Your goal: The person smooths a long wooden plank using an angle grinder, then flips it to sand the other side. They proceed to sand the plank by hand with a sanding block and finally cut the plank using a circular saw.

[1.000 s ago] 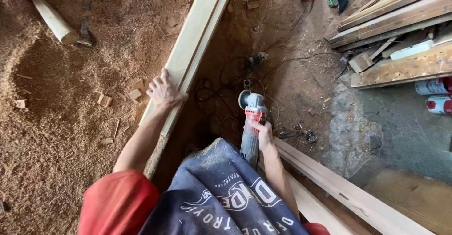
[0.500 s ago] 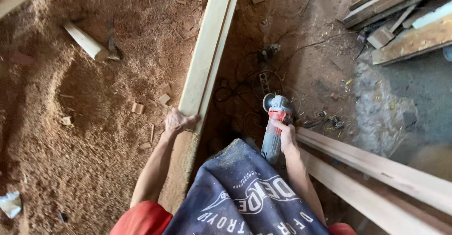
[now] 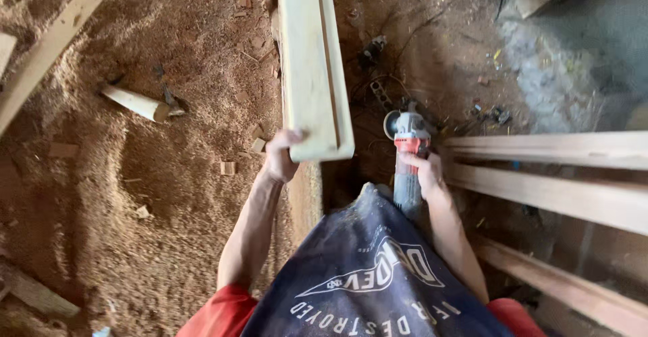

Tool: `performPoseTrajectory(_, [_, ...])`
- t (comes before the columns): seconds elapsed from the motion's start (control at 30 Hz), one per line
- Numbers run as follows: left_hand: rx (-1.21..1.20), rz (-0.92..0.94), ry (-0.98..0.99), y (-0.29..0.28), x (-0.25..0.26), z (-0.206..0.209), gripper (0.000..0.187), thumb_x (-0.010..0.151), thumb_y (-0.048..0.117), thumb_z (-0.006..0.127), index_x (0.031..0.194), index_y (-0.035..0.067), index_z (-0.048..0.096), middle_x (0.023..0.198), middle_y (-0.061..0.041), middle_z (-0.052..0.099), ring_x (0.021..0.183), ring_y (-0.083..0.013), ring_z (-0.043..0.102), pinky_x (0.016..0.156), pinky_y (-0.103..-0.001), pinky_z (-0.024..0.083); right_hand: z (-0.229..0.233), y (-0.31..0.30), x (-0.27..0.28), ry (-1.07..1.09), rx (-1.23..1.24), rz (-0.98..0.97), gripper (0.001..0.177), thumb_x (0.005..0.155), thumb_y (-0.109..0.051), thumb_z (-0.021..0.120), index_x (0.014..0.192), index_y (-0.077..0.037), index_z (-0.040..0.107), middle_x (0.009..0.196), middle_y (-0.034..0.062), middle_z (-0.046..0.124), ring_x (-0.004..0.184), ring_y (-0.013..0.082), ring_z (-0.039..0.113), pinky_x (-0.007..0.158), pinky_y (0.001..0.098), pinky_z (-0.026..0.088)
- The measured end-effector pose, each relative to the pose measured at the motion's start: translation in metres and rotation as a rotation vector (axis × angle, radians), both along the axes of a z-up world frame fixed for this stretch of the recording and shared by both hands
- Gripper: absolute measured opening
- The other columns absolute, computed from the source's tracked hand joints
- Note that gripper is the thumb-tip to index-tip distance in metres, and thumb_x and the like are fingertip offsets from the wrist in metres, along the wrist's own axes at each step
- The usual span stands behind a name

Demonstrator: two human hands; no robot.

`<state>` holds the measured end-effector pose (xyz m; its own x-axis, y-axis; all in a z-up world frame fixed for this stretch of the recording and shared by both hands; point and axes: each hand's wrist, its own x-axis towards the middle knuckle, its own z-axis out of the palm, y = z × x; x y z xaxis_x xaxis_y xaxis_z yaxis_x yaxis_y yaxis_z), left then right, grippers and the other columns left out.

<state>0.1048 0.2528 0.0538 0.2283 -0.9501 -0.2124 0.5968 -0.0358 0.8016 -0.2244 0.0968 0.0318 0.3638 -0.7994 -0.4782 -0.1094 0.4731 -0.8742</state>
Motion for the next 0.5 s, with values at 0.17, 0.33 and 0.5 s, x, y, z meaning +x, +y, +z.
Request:
performPoseTrajectory(0.17, [-0.233,0.186,0.041,-0.035,-0.006,0.164,0.093,0.082,0.073,0.066,0.137,-0.001,0.052,0.111,-0.021,0.07,0.093,-0.0328,0.072,0.068,-0.046,0.062,0.034,0.016,0.018,0.033,-0.087,0.047,0.033,0.078,-0.008,0.074,0.111,-0.006,0.074,0.104,0.0016,0.075,0.096,0.0131,0.068,0.09,0.0285,0.052])
performPoseTrajectory(0.33, [-0.283,0.36,0.178,-0.067,-0.007,0.226,0.083,0.088,0.063,0.063,0.134,-0.005,0.055,0.111,-0.022,0.069,0.102,-0.0345,0.073,0.082,-0.05,0.067,0.045,0.027,0.034,0.054,-0.1,0.072,0.038,0.074,-0.01,0.08,0.111,-0.005,0.073,0.101,0.0033,0.074,0.089,0.0146,0.069,0.082,0.03,0.055])
performPoseTrajectory(0.5, [-0.354,0.415,0.063,-0.076,0.003,0.234,0.083,0.091,0.065,0.064,0.125,-0.011,0.06,0.096,-0.021,0.066,0.085,-0.0335,0.073,0.063,-0.045,0.065,0.037,0.032,0.038,0.078,-0.074,0.13,0.044,0.07,-0.015,0.084,0.11,-0.002,0.072,0.097,0.0054,0.074,0.086,0.015,0.07,0.081,0.03,0.056])
